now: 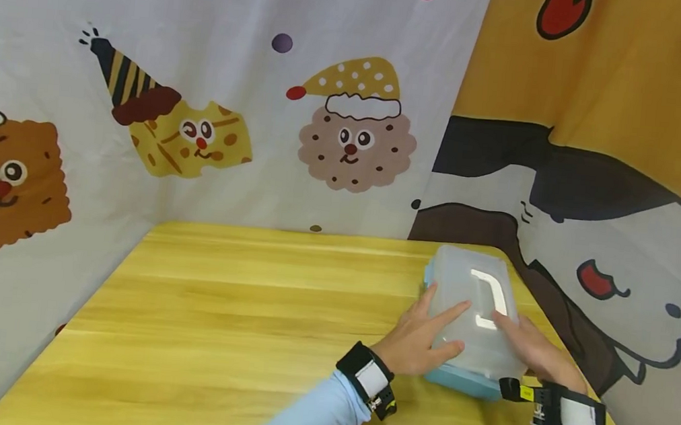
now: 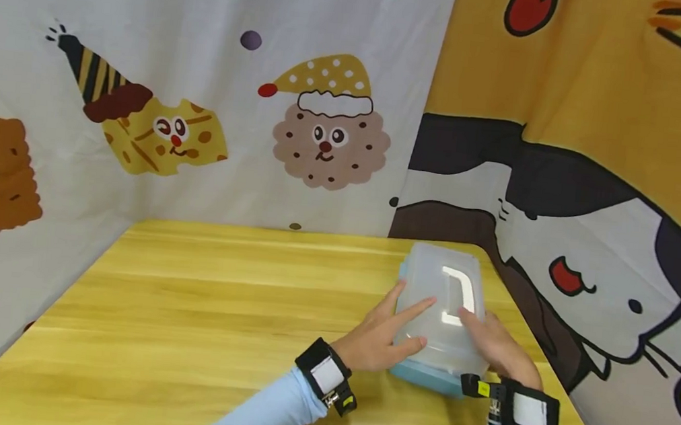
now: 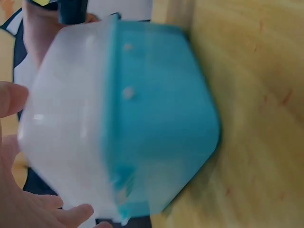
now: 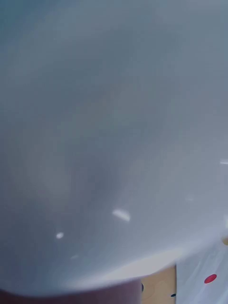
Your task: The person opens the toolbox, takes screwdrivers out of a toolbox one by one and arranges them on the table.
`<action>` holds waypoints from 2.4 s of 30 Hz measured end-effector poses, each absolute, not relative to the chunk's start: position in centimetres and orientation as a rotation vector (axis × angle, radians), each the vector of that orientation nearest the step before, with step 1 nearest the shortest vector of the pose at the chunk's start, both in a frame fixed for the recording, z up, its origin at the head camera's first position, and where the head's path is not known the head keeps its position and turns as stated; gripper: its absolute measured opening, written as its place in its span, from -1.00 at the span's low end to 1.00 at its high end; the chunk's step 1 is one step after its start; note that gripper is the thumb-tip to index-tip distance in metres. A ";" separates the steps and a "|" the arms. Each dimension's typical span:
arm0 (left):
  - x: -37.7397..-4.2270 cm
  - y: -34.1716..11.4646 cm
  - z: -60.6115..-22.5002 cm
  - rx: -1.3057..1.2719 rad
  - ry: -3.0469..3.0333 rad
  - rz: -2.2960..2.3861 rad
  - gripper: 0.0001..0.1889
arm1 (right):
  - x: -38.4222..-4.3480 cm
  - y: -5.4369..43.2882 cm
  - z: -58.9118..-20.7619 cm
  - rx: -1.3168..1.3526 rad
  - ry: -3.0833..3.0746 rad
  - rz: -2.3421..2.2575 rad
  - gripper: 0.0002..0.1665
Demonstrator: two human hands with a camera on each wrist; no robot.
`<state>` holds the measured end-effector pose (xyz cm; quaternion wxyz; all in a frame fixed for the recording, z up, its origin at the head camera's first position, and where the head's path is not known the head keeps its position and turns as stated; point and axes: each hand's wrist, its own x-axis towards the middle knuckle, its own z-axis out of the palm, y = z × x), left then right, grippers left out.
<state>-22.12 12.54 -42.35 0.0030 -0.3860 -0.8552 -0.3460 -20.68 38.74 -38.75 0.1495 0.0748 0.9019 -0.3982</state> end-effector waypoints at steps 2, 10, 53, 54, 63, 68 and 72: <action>-22.0 13.0 -42.7 -1.216 -2.700 -1.039 -0.39 | -20.8 38.5 -39.6 0.140 2.589 -1.226 -0.05; -22.0 12.9 -42.6 -1.179 -2.708 -1.052 -0.44 | -20.6 37.4 -39.7 0.119 2.659 -1.183 -0.09; -24.6 -15.2 -37.9 -0.486 -3.061 -1.042 -0.11 | -27.9 8.2 -39.8 -0.156 2.763 -0.932 0.07; -24.9 -14.9 -37.9 -0.469 -3.073 -1.052 -0.03 | -28.4 8.8 -39.8 -0.141 2.739 -0.967 0.06; -26.5 -13.1 -38.2 -0.617 -2.857 -1.348 0.39 | -32.8 11.2 -42.7 -0.172 2.422 -1.432 -0.11; -27.2 -12.6 -38.3 -0.781 -2.669 -1.522 0.26 | -33.2 11.4 -42.8 -0.116 2.383 -1.483 -0.07; -27.3 -12.7 -38.2 -0.834 -2.649 -1.588 0.17 | -33.3 11.2 -42.8 -0.106 2.326 -1.518 -0.04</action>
